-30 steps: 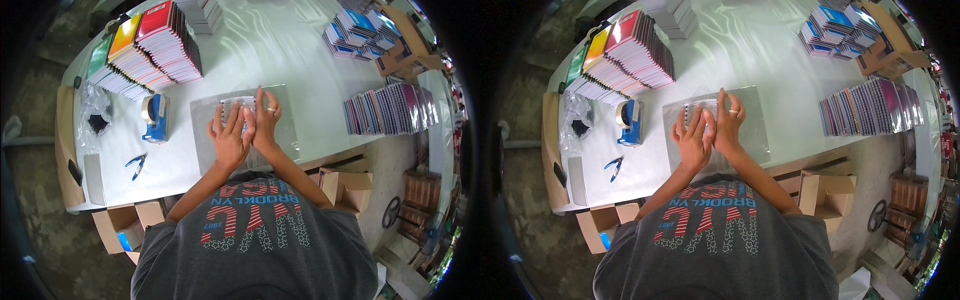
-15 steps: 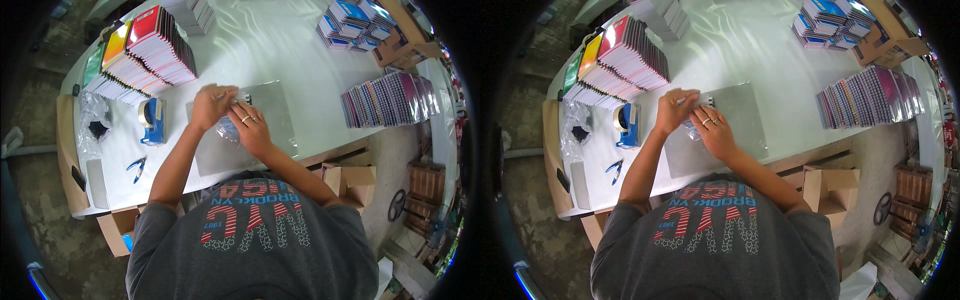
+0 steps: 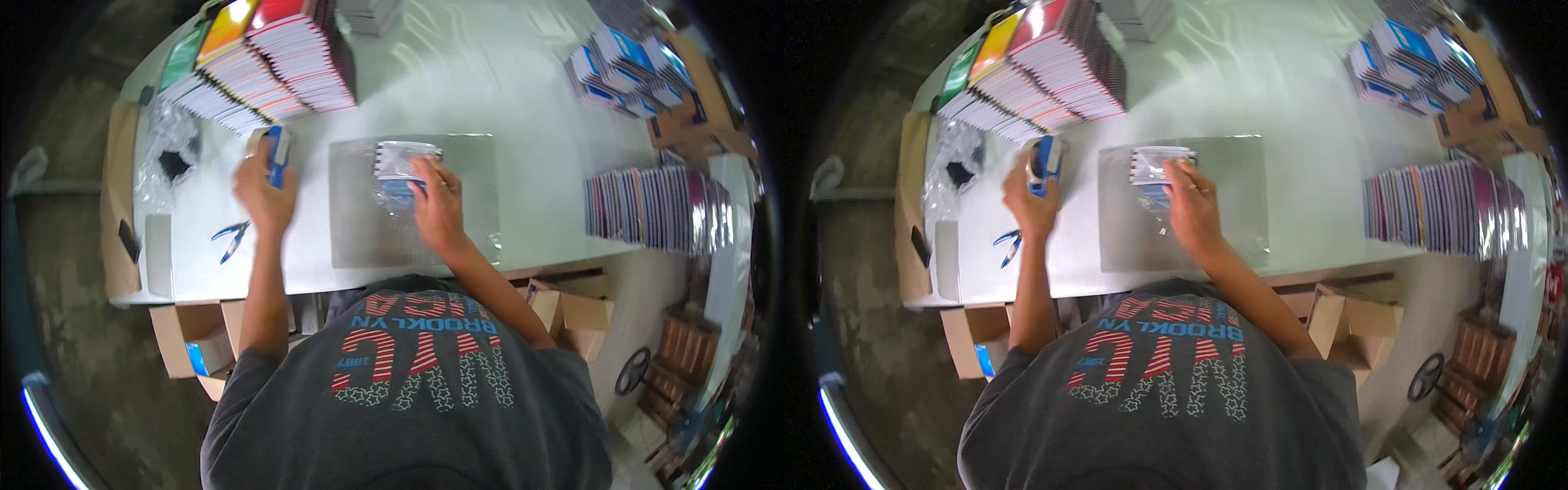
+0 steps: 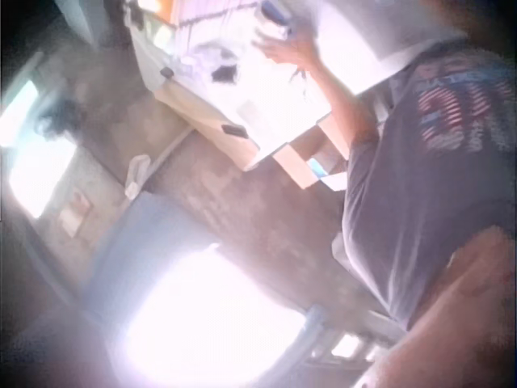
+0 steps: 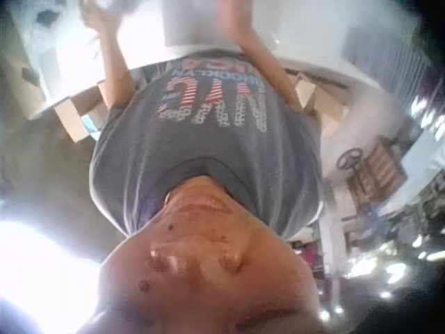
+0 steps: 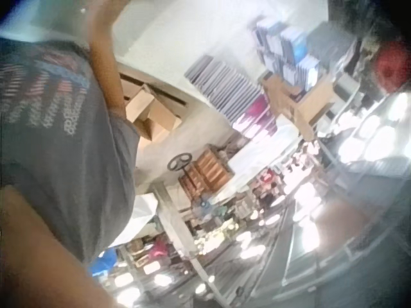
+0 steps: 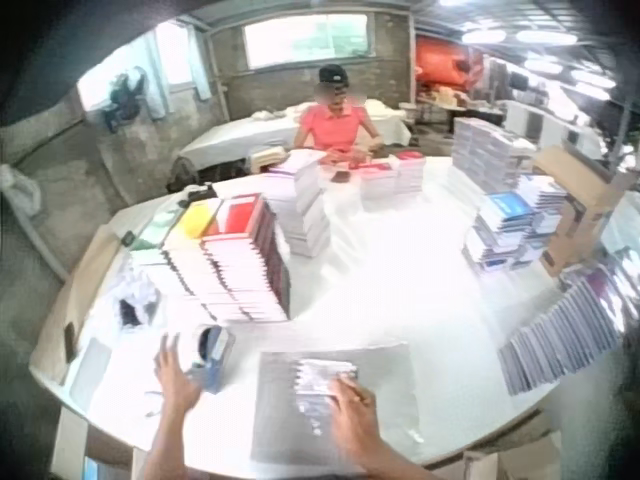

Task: The person packs spiral notebooks into plastic sleeves by hand, secures the sleeves with adhesive tape from a dispenser, and places the finished items into a cardboard box.

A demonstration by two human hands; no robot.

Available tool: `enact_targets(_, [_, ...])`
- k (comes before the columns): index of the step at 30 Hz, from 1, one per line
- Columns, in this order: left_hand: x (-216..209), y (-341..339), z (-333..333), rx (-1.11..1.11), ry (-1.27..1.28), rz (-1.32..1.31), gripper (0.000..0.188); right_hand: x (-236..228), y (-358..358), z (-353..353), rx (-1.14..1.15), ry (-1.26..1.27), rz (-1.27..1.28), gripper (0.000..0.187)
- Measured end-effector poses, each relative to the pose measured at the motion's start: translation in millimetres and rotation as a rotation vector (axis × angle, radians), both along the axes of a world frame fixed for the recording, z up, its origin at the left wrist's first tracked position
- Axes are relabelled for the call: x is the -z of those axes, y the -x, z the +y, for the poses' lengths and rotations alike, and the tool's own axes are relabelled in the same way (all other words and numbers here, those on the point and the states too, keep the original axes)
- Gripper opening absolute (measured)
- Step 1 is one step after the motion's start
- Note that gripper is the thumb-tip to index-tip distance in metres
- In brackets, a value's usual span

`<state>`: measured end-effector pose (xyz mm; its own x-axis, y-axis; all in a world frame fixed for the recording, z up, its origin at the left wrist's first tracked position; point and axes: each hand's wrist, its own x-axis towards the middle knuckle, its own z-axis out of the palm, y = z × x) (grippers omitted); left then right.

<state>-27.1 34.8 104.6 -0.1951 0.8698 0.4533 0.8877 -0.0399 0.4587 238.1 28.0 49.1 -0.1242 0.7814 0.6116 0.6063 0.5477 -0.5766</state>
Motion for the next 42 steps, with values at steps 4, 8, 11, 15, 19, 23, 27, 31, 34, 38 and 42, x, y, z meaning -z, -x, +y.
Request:
enact_targets(4, [60, 111, -30, -0.428, 0.442, -0.105, 0.082, -5, 7, -2, -0.009, -0.032, -0.015, 0.042])
enact_targets(8, [54, 57, -39, -0.383, 0.405, -0.159, 0.069, -6, 2, -1, 0.017, -0.059, -0.083, 0.04])
enact_targets(11, [42, 38, -52, -0.409, 0.473, -0.205, 0.068, -2, -2, 1, 0.014, -0.064, -0.104, 0.041])
enact_targets(15, [58, 78, -46, -0.304, 0.46, -0.646, 0.056, -9, 4, -2, -0.018, -0.055, -0.111, 0.038])
enact_targets(19, [34, 91, -44, -0.205, 0.732, -1.02, 0.039, -7, 1, 1, -0.029, -0.071, -0.12, 0.037])
enact_targets(23, [53, 87, -90, 0.122, 0.35, -1.657, 0.025, -4, -3, 4, -0.01, -0.06, -0.151, 0.037])
enact_targets(27, [85, 107, -101, -0.548, 0.362, -0.231, 0.025, -7, -1, 2, -0.04, -0.056, -0.143, 0.038])
enact_targets(31, [-7, -5, -33, -0.334, 0.04, -0.886, 0.03, -2, -6, 3, 0.0, -0.054, -0.175, 0.042])
enact_targets(34, [-46, -120, -32, 0.082, 0.377, -1.228, 0.044, 4, -5, 5, -0.051, -0.062, -0.119, 0.052])
enact_targets(38, [3, -154, -29, -0.018, 0.557, -1.201, 0.041, -2, -11, 4, -0.095, -0.001, -0.044, 0.053])
enact_targets(42, [8, -152, -37, -0.064, 0.603, -1.209, 0.045, -16, -10, 1, -0.063, 0.024, -0.295, 0.048])
